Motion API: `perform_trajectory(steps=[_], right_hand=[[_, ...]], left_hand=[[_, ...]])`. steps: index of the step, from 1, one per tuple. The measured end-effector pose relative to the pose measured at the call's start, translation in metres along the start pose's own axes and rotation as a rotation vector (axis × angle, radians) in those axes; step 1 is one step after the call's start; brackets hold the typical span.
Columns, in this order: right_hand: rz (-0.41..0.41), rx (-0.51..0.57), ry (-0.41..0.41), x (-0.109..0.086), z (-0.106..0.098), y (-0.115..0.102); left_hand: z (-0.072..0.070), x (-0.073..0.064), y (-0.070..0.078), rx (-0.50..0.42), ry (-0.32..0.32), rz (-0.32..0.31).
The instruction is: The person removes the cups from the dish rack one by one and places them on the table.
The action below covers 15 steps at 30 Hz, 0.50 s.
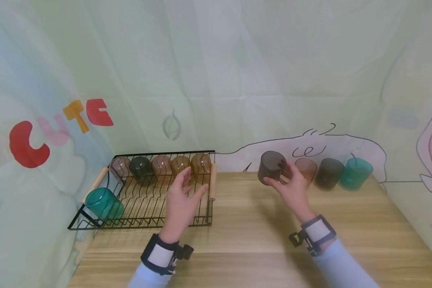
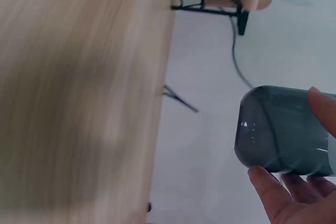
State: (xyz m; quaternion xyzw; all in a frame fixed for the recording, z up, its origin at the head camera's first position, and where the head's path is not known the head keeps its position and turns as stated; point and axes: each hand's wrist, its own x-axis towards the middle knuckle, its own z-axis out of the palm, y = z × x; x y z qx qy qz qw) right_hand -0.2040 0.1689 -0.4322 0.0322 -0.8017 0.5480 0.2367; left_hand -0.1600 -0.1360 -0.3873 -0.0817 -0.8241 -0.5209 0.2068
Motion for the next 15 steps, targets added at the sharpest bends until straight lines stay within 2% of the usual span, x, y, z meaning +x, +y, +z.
perform_trajectory(steps=[6,12,15], right_hand=[[0.083,-0.028,0.035,0.006,-0.002,0.019],[0.115,-0.029,0.057,0.008,0.001,0.026],[0.124,-0.025,0.072,0.01,0.003,0.033]], left_hand=[[-0.024,-0.004,-0.018,0.121,-0.045,-0.023],[-0.036,-0.011,-0.031,0.341,-0.192,0.011],[-0.037,-0.014,-0.035,0.406,-0.251,0.019]])
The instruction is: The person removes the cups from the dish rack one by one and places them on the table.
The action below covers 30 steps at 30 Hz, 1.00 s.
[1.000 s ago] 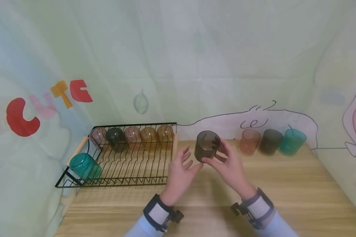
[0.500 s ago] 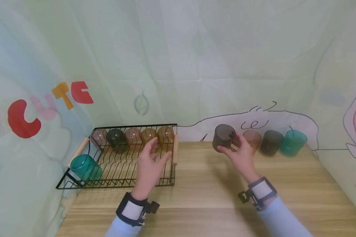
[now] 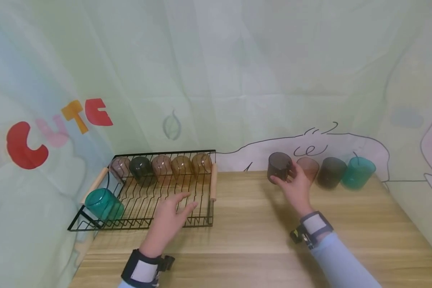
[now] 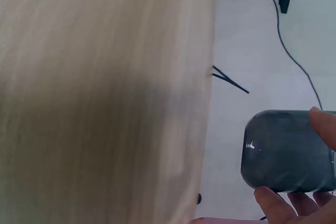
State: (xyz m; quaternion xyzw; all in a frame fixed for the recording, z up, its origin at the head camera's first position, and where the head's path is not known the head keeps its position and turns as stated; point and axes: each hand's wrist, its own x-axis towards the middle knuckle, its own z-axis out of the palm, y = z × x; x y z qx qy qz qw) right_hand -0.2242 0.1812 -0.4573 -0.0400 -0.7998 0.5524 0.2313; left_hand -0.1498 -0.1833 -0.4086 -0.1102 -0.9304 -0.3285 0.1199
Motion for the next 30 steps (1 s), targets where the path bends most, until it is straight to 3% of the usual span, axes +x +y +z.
perform_trajectory(steps=[7,17,30], right_hand=[[0.038,0.003,0.014,0.003,0.003,0.01],[0.083,-0.093,0.017,0.004,0.006,0.021],[0.097,-0.143,0.083,0.002,0.011,0.029]], left_hand=[[0.0,-0.003,0.0,0.047,-0.029,0.033],[-0.002,-0.004,0.0,0.051,-0.062,0.016],[-0.005,-0.005,-0.003,0.04,-0.05,0.024]])
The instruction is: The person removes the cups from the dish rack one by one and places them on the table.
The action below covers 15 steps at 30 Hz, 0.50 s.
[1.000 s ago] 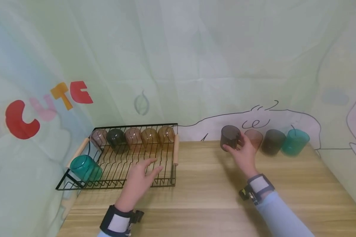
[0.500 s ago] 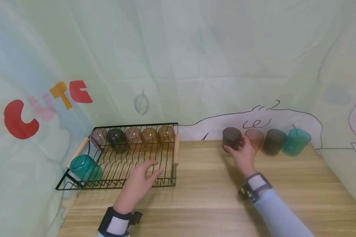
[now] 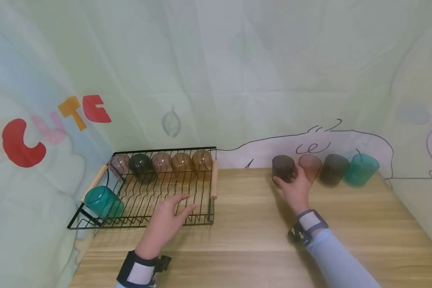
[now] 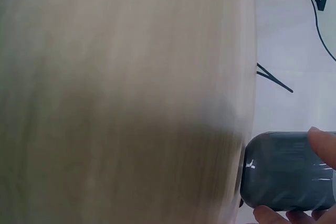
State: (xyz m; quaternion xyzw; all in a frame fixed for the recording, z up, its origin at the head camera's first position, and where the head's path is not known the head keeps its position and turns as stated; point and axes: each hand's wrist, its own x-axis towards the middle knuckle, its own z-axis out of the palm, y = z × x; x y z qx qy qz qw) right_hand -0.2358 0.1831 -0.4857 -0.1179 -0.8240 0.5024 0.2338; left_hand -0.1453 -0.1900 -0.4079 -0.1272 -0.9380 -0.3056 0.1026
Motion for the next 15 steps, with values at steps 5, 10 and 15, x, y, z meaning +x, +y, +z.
perform_trajectory(steps=[5,10,15], right_hand=[[0.0,-0.008,0.006,-0.0006,0.0014,0.0014],[0.02,-0.015,0.0,-0.0026,0.0014,0.0003],[0.011,-0.052,0.018,-0.0035,0.0013,0.0008]], left_hand=[[-0.0012,-0.0006,-0.0017,0.009,0.009,-0.002],[-0.0034,-0.0019,-0.0042,0.003,0.006,-0.021],[-0.0085,-0.0031,-0.0067,-0.006,0.009,-0.033]])
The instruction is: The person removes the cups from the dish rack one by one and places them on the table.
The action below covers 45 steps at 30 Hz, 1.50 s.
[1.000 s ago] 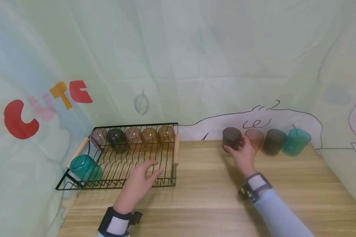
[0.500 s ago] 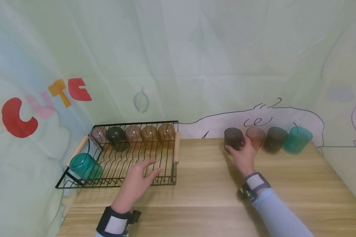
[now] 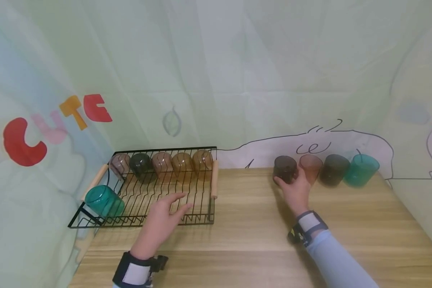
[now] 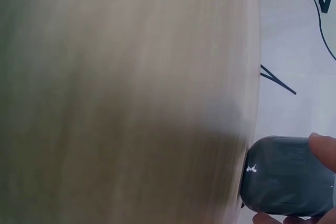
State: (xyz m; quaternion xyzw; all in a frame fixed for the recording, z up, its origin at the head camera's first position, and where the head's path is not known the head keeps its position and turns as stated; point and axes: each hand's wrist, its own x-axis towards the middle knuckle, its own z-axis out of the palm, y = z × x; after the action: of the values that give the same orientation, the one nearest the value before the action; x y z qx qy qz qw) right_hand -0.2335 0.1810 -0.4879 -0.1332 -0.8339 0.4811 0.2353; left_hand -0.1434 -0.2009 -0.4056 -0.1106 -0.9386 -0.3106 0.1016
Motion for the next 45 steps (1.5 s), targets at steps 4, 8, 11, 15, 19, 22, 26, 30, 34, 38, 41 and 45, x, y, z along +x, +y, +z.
perform_trajectory(steps=[4,8,11,15,19,22,26,30,34,38,41,45], right_hand=[[-0.001,-0.018,-0.002,0.0,-0.001,0.001],[0.014,-0.028,-0.022,0.0,-0.004,0.001],[0.018,-0.036,-0.032,0.001,-0.005,0.0],[0.02,-0.049,-0.036,0.001,-0.007,0.0],[0.0,-0.039,-0.039,0.0,-0.012,0.001],[-0.025,-0.036,-0.062,-0.001,-0.018,0.001],[-0.039,-0.046,-0.113,-0.003,-0.028,-0.002],[-0.065,-0.046,-0.132,-0.009,-0.042,-0.009],[-0.125,-0.085,-0.146,-0.019,-0.054,-0.02],[-0.236,-0.176,-0.186,-0.032,-0.063,-0.029],[-0.293,-0.256,-0.237,-0.043,-0.068,-0.03],[-0.321,-0.291,-0.295,-0.058,-0.072,-0.028]], left_hand=[[-0.005,0.0,-0.002,0.019,0.015,-0.002],[-0.011,0.0,-0.005,0.035,0.025,-0.013],[-0.018,-0.001,-0.008,0.044,0.034,-0.032],[-0.028,-0.001,-0.011,0.071,0.083,-0.045],[-0.04,0.0,-0.016,0.117,0.182,-0.018],[-0.052,0.001,-0.018,0.156,0.264,-0.006],[-0.066,0.001,-0.021,0.215,0.37,-0.03],[-0.073,0.0,-0.031,0.279,0.443,-0.09],[-0.077,0.0,-0.049,0.316,0.445,-0.171],[-0.079,0.0,-0.065,0.339,0.413,-0.253],[-0.08,0.0,-0.074,0.351,0.379,-0.301],[-0.082,0.003,-0.082,0.362,0.345,-0.33]])
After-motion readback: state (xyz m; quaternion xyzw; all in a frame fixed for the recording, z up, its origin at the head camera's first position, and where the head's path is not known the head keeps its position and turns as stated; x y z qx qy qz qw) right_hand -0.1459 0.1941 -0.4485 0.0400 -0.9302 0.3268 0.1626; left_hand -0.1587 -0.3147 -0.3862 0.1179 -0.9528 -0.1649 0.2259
